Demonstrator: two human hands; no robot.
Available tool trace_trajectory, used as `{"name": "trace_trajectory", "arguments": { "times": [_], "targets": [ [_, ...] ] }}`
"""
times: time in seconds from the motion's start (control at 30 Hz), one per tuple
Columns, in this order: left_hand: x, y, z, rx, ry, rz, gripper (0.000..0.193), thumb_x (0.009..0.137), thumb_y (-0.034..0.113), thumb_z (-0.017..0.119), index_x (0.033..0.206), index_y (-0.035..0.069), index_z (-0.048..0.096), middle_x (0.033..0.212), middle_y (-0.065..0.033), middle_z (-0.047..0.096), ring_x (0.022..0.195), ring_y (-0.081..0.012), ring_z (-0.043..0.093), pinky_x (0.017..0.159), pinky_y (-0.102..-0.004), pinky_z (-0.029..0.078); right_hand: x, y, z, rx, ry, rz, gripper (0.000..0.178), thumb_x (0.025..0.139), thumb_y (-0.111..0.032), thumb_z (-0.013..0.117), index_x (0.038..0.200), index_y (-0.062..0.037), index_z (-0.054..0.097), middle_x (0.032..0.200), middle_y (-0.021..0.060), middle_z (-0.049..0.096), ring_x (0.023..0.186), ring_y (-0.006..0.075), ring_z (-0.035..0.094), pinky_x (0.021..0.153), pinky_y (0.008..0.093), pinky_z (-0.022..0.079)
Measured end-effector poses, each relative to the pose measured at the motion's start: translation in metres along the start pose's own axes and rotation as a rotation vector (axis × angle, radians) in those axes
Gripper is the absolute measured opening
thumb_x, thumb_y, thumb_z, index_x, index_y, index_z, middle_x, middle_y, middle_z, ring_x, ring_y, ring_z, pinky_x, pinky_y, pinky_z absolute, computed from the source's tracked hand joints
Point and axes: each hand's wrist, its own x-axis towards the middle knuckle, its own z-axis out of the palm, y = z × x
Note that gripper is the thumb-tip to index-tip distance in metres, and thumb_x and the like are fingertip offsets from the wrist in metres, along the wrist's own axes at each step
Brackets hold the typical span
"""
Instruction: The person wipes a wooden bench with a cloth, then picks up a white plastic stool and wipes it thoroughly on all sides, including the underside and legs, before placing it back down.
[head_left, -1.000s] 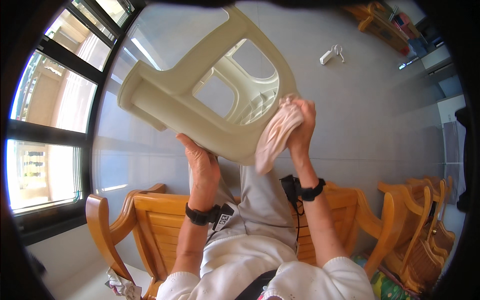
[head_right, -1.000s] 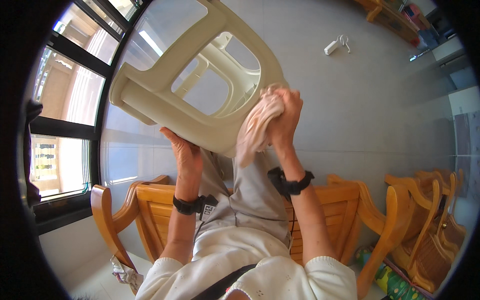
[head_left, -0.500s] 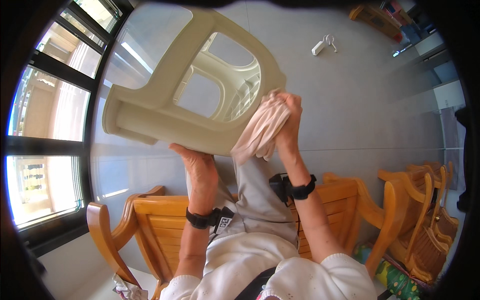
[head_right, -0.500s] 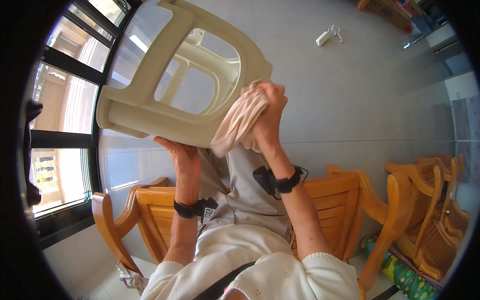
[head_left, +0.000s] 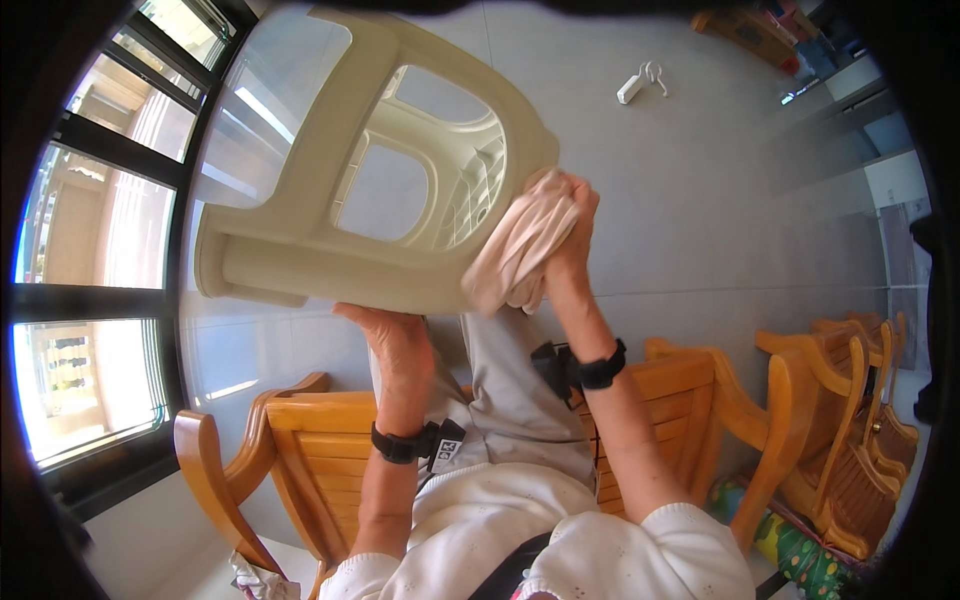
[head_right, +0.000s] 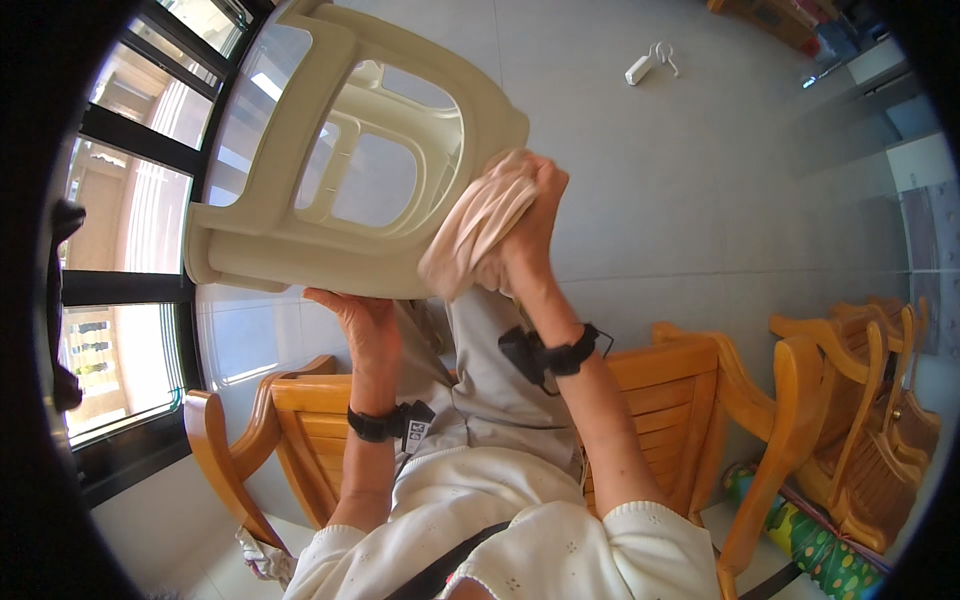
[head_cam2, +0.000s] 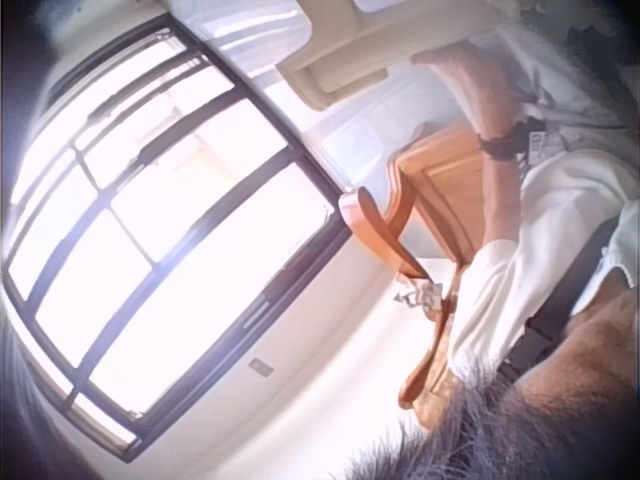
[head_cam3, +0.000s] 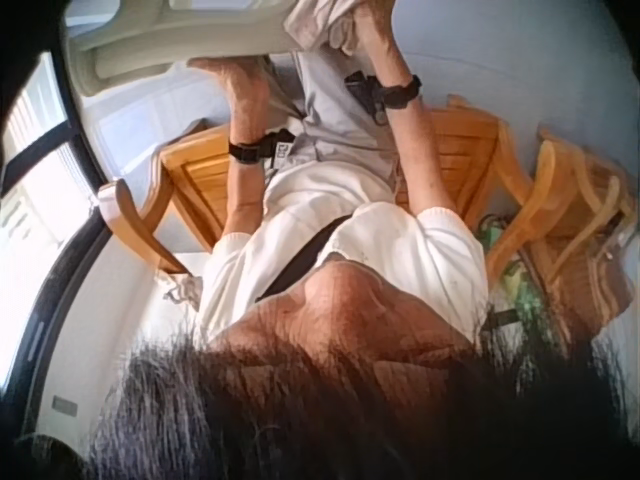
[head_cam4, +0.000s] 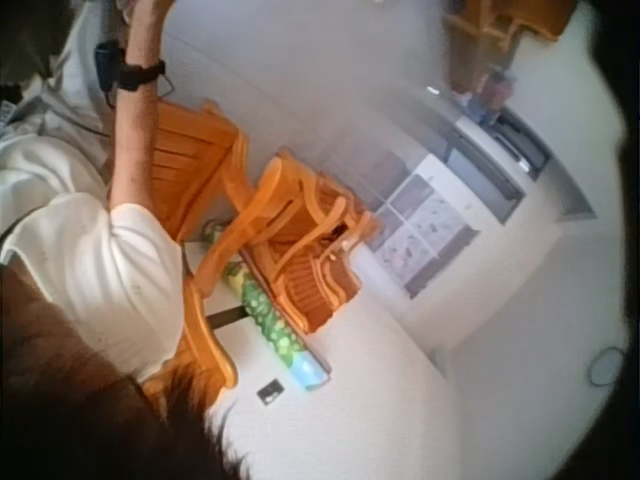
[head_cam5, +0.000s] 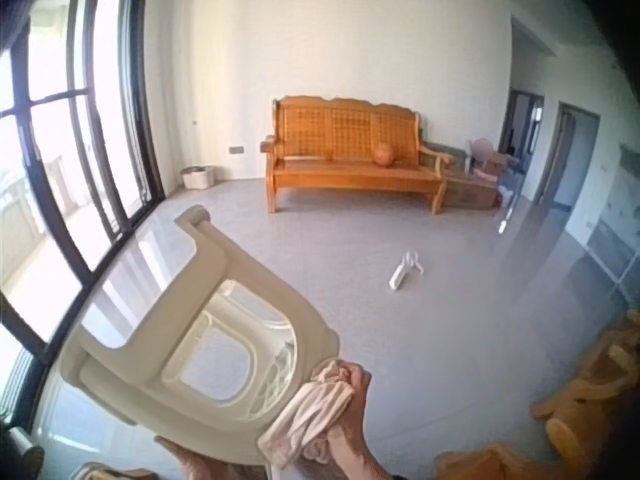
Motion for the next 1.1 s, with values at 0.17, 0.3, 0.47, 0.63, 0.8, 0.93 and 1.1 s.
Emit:
{"name": "trace_trajectory", "arguments": {
  "times": [0.17,0.3,0.47,0.63,0.8,0.93,1.1],
  "targets": [
    [-0.002,-0.003,-0.002,-0.062,0.018,0.024,0.066,0.091,0.072,0.037,0.133,0.022,0.05,0.127,0.0081,0.056,0.119,-0.0128,0.05,0.105,-0.0358,0.039,-0.007,-0.005,0.005,-0.132,0.002,-0.066,0.053,0.077,-0.022,0.078,0.111,0.0028,0.045,0.106,0.0134,0.051,0.101,0.0208,0.049,0.091,0.0384,0.043],
    [0.004,-0.005,-0.011,-0.044,0.033,-0.03,0.068,0.09,0.074,0.035,0.134,0.024,0.051,0.128,0.0081,0.056,0.121,-0.0149,0.049,0.107,-0.0371,0.037,-0.063,-0.005,0.011,-0.448,-0.107,-0.295,0.066,0.077,-0.02,0.071,0.13,0.0014,0.038,0.126,0.0182,0.035,0.116,0.034,0.035,0.102,0.0469,0.033],
    [0.004,-0.006,-0.021,-0.03,0.009,-0.033,0.071,0.089,0.076,0.035,0.136,0.025,0.05,0.13,0.0074,0.056,0.123,-0.0154,0.049,0.108,-0.0391,0.037,-0.043,-0.003,0.007,-0.388,-0.074,-0.299,0.054,0.079,-0.016,0.07,0.124,-0.001,0.045,0.117,0.0137,0.037,0.114,0.0294,0.039,0.1,0.0399,0.036],
    [0.005,0.001,-0.026,-0.052,0.025,-0.053,0.071,0.09,0.075,0.035,0.139,0.025,0.047,0.134,0.0072,0.054,0.125,-0.0153,0.048,0.109,-0.039,0.036,0.025,-0.003,0.001,-0.365,-0.035,-0.225,0.052,0.079,-0.023,0.075,0.12,-0.0028,0.051,0.113,0.0125,0.043,0.108,0.0261,0.048,0.095,0.0371,0.042],
    [0.005,0.006,-0.021,-0.042,-0.018,-0.024,0.072,0.091,0.073,0.034,0.144,0.024,0.041,0.141,0.0064,0.048,0.13,-0.0152,0.043,0.111,-0.0388,0.033,0.062,0.009,-0.013,-0.132,-0.15,0.098,0.033,0.099,-0.024,0.054,0.125,-0.0043,0.052,0.118,0.0085,0.055,0.105,0.0179,0.056,0.092,0.0317,0.048],
    [0.008,0.008,-0.017,-0.026,-0.009,-0.028,0.079,0.091,0.074,0.031,0.149,0.021,0.032,0.148,0.0041,0.04,0.136,-0.0176,0.035,0.114,-0.0392,0.027,0.035,0.012,-0.009,-0.268,-0.11,-0.136,0.069,0.079,-0.029,0.078,0.129,0.002,0.042,0.117,0.0128,0.044,0.113,0.0226,0.049,0.098,0.0342,0.043],
    [0.015,0.008,-0.02,-0.058,0.06,-0.062,0.081,0.09,0.076,0.031,0.15,0.021,0.033,0.149,0.0028,0.04,0.136,-0.0189,0.036,0.115,-0.0398,0.027,-0.071,0.0,0.005,-0.347,-0.311,-0.388,0.077,0.079,-0.024,0.072,0.138,0.0007,0.031,0.129,0.018,0.032,0.125,0.0334,0.032,0.11,0.0444,0.027]
  ]
}}
